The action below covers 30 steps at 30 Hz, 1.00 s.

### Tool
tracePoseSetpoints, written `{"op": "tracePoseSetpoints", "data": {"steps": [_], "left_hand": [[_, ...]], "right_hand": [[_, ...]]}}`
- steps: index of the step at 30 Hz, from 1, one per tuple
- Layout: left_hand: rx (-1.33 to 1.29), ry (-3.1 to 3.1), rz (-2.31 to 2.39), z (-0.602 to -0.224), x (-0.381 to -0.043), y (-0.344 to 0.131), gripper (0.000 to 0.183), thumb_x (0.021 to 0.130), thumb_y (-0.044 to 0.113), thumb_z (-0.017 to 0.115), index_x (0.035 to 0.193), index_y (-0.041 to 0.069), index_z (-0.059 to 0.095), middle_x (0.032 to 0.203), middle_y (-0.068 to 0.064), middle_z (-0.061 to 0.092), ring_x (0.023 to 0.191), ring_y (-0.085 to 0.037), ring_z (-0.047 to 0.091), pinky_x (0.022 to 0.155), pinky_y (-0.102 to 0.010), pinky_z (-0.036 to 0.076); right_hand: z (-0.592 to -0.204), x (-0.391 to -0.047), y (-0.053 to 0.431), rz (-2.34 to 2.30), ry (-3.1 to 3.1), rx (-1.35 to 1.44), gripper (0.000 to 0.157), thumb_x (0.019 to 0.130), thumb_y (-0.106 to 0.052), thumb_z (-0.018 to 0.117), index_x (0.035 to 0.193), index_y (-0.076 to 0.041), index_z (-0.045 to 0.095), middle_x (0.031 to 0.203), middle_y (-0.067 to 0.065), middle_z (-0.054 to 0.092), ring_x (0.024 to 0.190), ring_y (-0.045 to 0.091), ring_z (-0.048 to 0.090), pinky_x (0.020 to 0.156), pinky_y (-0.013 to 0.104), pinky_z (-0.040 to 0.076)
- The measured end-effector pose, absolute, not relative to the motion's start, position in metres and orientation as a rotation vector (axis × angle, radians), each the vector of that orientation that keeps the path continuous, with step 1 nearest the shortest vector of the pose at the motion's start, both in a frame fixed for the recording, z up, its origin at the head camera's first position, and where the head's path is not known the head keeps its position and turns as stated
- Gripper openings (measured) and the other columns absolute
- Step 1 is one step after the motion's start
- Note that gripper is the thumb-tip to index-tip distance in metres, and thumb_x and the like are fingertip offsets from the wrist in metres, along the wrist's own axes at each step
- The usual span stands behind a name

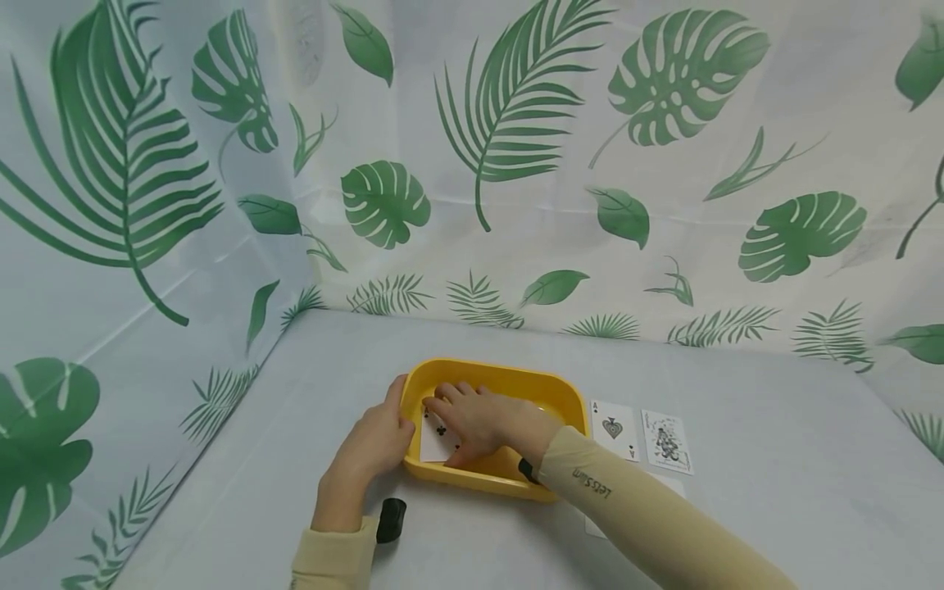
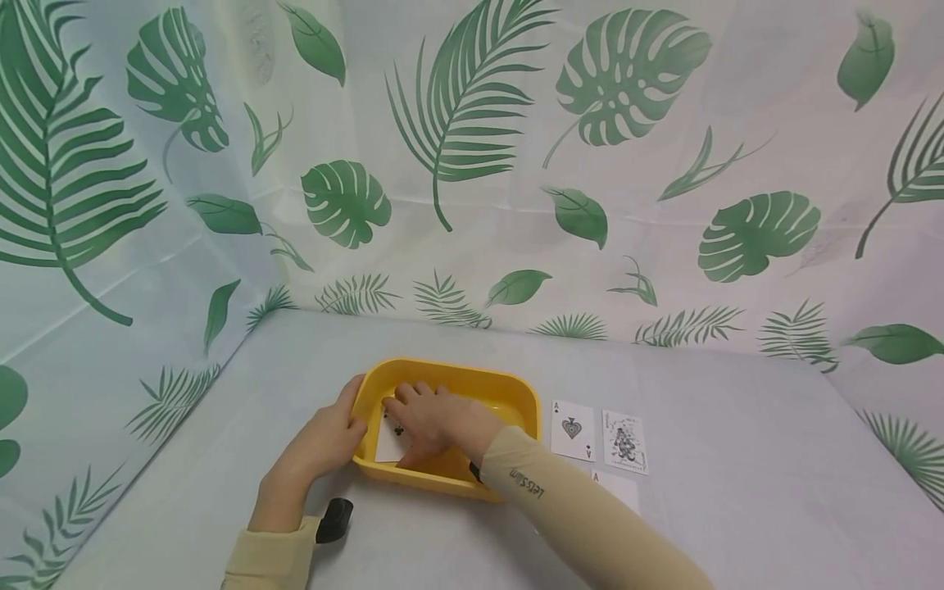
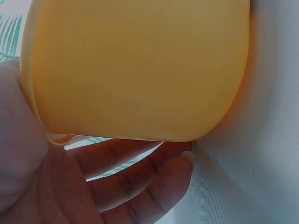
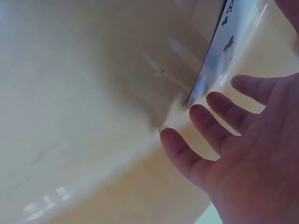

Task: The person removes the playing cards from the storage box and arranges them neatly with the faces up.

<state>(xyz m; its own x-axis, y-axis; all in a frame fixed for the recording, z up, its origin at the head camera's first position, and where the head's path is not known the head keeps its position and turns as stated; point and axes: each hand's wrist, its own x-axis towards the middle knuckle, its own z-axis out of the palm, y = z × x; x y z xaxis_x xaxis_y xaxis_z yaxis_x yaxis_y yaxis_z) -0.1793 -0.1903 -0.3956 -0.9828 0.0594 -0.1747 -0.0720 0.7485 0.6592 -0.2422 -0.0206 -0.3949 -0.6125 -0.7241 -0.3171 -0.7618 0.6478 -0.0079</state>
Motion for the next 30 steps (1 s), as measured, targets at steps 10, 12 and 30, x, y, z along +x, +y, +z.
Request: {"op": "tracePoseSetpoints", "data": {"steps": [10, 12, 30], "left_hand": [[-0.034, 2.742, 1.061, -0.3949, -0.1796, -0.1893, 0.067, 0.098, 0.009, 0.047, 0.160, 0.005, 0.021, 0.068, -0.005, 0.046, 0.054, -0.017, 0.042, 0.055, -0.031, 0.039], [-0.035, 2.740, 1.063, -0.3949, -0.1797, -0.1891, 0.067, 0.098, 0.009, 0.047, 0.160, 0.005, 0.020, 0.068, -0.005, 0.046, 0.054, -0.017, 0.042, 0.055, -0.031, 0.039], [-0.029, 2.752, 1.063, -0.3964, -0.1789, -0.1901, 0.067, 0.098, 0.008, 0.047, 0.160, 0.005, 0.021, 0.068, -0.006, 0.045, 0.054, -0.017, 0.041, 0.055, -0.031, 0.038]], "right_hand": [[-0.3956, -0.2427, -0.0214, 0.195, 2.575, -1.180, 0.078, 0.085, -0.060, 0.072, 0.148, -0.020, 0.047, 0.138, 0.005, 0.042, 0.120, 0.025, 0.044, 0.101, 0.043, 0.043], [-0.3952, -0.2426, -0.0208, 0.181, 2.576, -1.187, 0.076, 0.086, -0.058, 0.072, 0.147, -0.020, 0.048, 0.135, 0.005, 0.043, 0.117, 0.024, 0.044, 0.099, 0.042, 0.043], [-0.3919, -0.2439, -0.0173, 0.027, 2.547, -1.166, 0.079, 0.085, -0.053, 0.076, 0.147, -0.014, 0.044, 0.122, 0.006, 0.044, 0.103, 0.021, 0.042, 0.093, 0.034, 0.042]]}}
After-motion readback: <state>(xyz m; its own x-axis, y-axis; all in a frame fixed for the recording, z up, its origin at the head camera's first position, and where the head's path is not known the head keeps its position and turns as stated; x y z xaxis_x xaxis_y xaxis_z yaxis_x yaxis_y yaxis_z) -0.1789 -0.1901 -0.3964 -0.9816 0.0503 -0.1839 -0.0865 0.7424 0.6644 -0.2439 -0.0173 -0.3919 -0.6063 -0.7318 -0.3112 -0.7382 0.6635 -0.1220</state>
